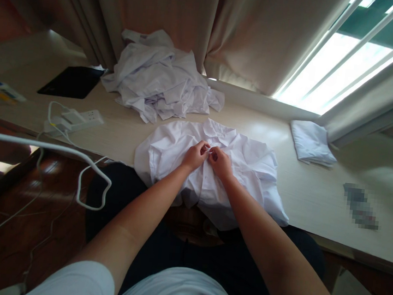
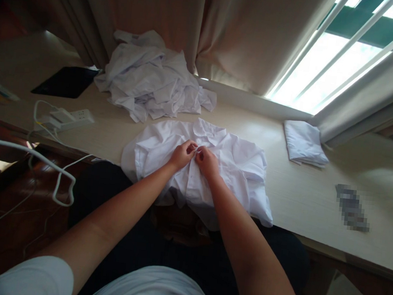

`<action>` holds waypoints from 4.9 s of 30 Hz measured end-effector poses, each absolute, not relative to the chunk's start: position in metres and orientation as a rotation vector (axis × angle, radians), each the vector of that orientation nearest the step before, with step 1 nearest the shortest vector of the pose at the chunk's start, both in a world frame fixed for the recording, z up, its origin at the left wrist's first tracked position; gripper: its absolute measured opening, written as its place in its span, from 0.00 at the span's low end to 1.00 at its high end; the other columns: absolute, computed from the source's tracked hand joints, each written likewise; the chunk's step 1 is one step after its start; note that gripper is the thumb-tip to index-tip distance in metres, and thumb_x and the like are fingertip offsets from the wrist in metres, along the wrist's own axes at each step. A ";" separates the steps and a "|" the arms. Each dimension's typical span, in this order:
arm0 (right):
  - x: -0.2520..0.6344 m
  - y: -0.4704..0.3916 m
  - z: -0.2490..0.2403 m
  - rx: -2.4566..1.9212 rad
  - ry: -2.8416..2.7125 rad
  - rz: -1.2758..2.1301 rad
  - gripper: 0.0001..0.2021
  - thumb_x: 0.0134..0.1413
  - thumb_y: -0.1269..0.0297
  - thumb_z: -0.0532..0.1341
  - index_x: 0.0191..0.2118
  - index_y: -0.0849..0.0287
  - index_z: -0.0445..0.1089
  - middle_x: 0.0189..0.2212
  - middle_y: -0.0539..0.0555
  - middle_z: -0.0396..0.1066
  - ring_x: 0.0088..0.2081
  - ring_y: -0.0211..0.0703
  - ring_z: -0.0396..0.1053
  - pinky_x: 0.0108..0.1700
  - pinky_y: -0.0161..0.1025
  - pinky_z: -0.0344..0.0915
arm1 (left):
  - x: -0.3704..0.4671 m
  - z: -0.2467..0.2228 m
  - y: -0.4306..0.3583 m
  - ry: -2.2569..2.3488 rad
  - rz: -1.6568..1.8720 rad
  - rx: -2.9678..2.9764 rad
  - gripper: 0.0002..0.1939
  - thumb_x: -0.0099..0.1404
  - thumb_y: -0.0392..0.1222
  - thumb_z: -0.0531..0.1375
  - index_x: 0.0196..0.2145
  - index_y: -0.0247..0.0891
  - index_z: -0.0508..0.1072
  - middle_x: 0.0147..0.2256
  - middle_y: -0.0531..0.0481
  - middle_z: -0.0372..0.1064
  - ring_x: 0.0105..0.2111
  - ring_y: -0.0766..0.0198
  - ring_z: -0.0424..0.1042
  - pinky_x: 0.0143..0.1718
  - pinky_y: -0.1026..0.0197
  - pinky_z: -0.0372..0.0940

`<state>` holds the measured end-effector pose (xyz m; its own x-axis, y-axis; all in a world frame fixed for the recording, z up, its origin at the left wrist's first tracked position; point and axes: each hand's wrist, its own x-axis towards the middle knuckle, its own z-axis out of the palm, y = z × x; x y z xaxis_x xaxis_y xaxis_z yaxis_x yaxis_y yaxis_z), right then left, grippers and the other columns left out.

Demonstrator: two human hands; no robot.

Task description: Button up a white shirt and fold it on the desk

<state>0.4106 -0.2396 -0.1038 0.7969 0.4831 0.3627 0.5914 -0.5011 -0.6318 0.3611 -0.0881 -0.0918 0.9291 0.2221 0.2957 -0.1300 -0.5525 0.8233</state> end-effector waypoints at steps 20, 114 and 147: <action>0.411 -0.239 -0.107 -2.211 -0.776 -0.203 0.11 0.57 0.66 0.55 0.44 0.55 0.70 0.34 0.53 0.73 0.33 0.44 0.68 0.40 0.38 0.64 | 0.360 -0.088 -0.091 0.056 0.438 2.096 0.12 0.63 0.35 0.59 0.45 0.41 0.72 0.35 0.50 0.74 0.34 0.64 0.73 0.39 0.64 0.67; 0.412 -0.237 -0.110 -2.284 -0.735 -0.222 0.07 0.56 0.66 0.55 0.40 0.56 0.66 0.33 0.54 0.72 0.34 0.45 0.68 0.40 0.39 0.62 | 0.362 -0.091 -0.092 0.048 0.472 2.177 0.13 0.63 0.32 0.57 0.44 0.41 0.71 0.38 0.49 0.75 0.37 0.63 0.73 0.41 0.62 0.67; 0.412 -0.238 -0.111 -2.278 -0.731 -0.228 0.06 0.57 0.65 0.56 0.40 0.56 0.66 0.34 0.55 0.72 0.35 0.45 0.69 0.40 0.39 0.63 | 0.361 -0.090 -0.095 0.049 0.460 2.166 0.11 0.64 0.34 0.58 0.45 0.41 0.71 0.36 0.49 0.74 0.36 0.63 0.73 0.39 0.63 0.67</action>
